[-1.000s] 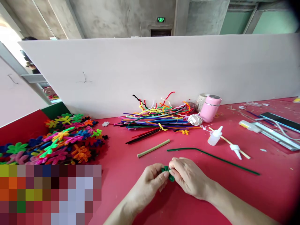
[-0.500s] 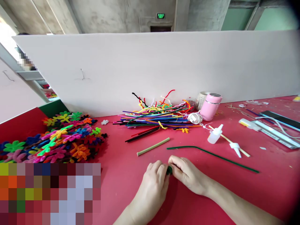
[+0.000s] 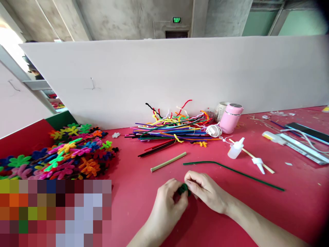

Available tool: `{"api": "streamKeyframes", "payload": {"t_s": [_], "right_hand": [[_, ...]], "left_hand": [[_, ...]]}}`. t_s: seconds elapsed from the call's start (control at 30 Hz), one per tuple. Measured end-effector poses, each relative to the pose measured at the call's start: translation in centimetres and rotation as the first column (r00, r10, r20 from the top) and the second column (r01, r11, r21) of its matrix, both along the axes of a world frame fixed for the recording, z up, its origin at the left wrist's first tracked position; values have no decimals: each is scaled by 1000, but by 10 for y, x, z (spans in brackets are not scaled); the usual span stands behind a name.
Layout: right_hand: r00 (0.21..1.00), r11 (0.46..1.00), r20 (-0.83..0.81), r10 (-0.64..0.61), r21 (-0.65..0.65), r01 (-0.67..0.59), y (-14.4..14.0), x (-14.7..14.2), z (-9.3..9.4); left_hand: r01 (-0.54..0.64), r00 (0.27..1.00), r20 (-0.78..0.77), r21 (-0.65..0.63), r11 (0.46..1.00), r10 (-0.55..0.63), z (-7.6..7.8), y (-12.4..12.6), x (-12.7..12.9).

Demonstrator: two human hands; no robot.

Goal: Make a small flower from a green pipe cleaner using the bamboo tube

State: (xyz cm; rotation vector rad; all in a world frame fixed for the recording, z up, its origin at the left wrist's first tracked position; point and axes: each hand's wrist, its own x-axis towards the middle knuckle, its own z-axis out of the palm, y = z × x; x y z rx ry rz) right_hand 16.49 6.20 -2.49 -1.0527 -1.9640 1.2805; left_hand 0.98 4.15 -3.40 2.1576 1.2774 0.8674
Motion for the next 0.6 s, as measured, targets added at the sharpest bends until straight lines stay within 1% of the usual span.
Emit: {"api": "streamKeyframes", "payload": {"t_s": [0.03,0.07,0.1,0.13,0.2,0.27,0.3,0.37,0.47,0.53,0.6], "right_hand": [[1000,1000,-21,-13,22,14,-1,0,0],[999,999,-40,-21,43,23,-2,0,0],[998,997,-54,-27,70,31,-2,0,0],[998,994,-61,-27,106,33,-2,1,0],[998,980,-53,-26,196,36,-2,2,-1],[999,956,-27,-35,289,42,-2,3,-2],[999,944,-10,-39,328,40,-2,3,-3],[999,921,28,-45,388,30,-2,3,-4],[996,902,78,-51,432,12,-3,1,-5],[993,909,102,-64,416,15,-4,-1,-4],[990,935,121,-77,354,29,-5,-2,-3]], "left_hand": [[1,990,138,-163,987,22,2,2,0],[37,960,275,-314,949,54,3,4,-1],[96,913,397,-431,897,93,5,5,-2],[160,858,495,-508,846,136,6,6,-3],[257,766,609,-582,771,205,7,7,-6],[311,723,649,-612,727,236,5,7,-7],[332,713,660,-614,716,235,4,7,-8],[358,702,678,-600,716,217,3,6,-8],[335,718,671,-566,753,184,4,6,-6],[283,773,617,-546,789,150,6,6,-5],[185,863,493,-503,844,105,8,5,-3]]}}
